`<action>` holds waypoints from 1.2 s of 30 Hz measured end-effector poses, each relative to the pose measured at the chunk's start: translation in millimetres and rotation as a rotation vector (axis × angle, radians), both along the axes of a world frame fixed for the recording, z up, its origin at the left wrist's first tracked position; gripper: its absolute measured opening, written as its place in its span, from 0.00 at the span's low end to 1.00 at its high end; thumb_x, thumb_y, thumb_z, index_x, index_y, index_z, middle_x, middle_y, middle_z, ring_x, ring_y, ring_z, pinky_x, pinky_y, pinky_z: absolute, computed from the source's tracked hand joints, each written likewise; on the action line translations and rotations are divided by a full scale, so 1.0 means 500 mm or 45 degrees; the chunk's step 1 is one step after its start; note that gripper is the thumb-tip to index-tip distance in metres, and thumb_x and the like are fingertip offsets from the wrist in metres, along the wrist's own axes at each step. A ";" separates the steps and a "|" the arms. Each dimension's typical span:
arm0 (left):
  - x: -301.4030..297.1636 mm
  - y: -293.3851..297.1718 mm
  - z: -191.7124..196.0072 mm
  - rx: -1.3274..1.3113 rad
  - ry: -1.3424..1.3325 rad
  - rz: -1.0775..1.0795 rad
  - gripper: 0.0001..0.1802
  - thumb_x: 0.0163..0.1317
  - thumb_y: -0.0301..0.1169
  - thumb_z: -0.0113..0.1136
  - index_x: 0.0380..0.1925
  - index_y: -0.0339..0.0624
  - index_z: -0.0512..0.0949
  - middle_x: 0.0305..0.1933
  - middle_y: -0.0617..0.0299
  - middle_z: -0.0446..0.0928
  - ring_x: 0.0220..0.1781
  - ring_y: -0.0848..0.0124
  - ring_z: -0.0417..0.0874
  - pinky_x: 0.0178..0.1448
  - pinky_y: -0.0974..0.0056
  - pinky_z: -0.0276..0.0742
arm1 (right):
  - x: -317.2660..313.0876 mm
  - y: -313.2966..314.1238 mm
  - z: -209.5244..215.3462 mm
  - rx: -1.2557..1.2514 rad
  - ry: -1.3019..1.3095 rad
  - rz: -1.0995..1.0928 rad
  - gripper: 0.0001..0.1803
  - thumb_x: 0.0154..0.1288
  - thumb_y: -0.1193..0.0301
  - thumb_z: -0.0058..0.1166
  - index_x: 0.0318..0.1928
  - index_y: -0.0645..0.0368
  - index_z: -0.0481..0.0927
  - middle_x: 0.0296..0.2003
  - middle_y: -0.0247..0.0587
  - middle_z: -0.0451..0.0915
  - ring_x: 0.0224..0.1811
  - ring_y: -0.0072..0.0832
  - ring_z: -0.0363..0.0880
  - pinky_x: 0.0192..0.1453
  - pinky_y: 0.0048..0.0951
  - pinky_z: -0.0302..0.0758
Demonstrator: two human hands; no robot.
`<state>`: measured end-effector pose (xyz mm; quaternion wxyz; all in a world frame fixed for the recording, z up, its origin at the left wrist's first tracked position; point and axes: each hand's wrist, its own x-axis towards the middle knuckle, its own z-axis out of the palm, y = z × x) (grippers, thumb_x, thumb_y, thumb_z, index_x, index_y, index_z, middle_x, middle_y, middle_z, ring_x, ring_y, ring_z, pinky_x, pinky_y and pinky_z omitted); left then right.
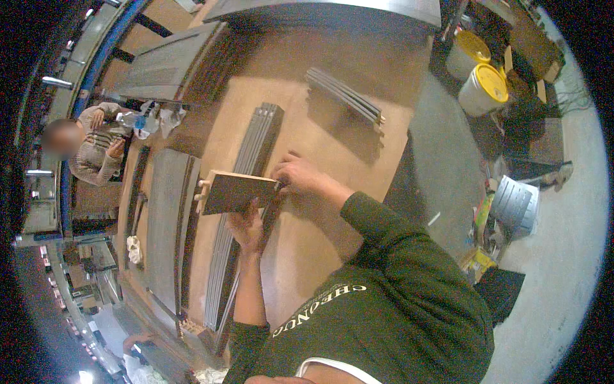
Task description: The person assembles wooden furniture panels and slats on a workbench, fitting pieces together and using a hammer to secure the joints.
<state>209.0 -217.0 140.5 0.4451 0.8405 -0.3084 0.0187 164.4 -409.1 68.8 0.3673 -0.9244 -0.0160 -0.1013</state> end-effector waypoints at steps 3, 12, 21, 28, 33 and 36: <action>0.017 0.004 0.003 -0.057 -0.061 -0.069 0.16 0.56 0.27 0.62 0.43 0.33 0.73 0.36 0.48 0.80 0.39 0.54 0.82 0.42 0.57 0.75 | 0.015 -0.019 -0.018 -0.019 0.170 0.071 0.17 0.46 0.61 0.63 0.41 0.46 0.81 0.47 0.28 0.77 0.58 0.32 0.67 0.71 0.51 0.43; -0.045 -0.013 0.039 0.101 0.025 -0.047 0.19 0.56 0.27 0.62 0.47 0.37 0.70 0.37 0.49 0.80 0.39 0.57 0.83 0.42 0.59 0.76 | -0.053 -0.031 -0.022 -0.055 -0.047 -0.078 0.18 0.45 0.65 0.59 0.41 0.44 0.80 0.43 0.32 0.77 0.58 0.34 0.67 0.66 0.46 0.50; -0.043 0.029 0.225 -0.992 -0.183 -0.091 0.23 0.56 0.35 0.64 0.48 0.34 0.71 0.48 0.52 0.77 0.46 0.63 0.79 0.48 0.61 0.77 | -0.062 -0.011 0.182 -0.102 -0.313 -0.069 0.13 0.47 0.62 0.64 0.37 0.43 0.81 0.38 0.26 0.78 0.53 0.31 0.70 0.65 0.44 0.54; -0.050 0.083 0.128 -0.329 -0.463 0.062 0.29 0.59 0.35 0.59 0.57 0.33 0.63 0.51 0.45 0.73 0.54 0.55 0.75 0.38 0.63 0.80 | -0.099 -0.044 0.307 0.185 -0.451 -0.158 0.16 0.51 0.62 0.64 0.42 0.49 0.79 0.43 0.36 0.77 0.51 0.35 0.72 0.59 0.38 0.65; -0.035 -0.024 0.055 -0.135 -0.109 -0.157 0.19 0.59 0.28 0.59 0.50 0.37 0.72 0.39 0.54 0.81 0.37 0.62 0.82 0.43 0.65 0.78 | -0.166 -0.076 0.100 0.140 0.090 -0.500 0.13 0.52 0.63 0.61 0.37 0.55 0.78 0.35 0.41 0.76 0.40 0.39 0.76 0.41 0.36 0.74; 0.019 0.028 0.085 0.144 -0.449 -0.222 0.22 0.58 0.28 0.60 0.53 0.39 0.70 0.46 0.54 0.78 0.45 0.66 0.79 0.50 0.64 0.75 | -0.181 -0.084 0.040 0.083 -0.034 -0.566 0.09 0.53 0.66 0.59 0.33 0.56 0.78 0.29 0.41 0.76 0.35 0.38 0.77 0.38 0.36 0.73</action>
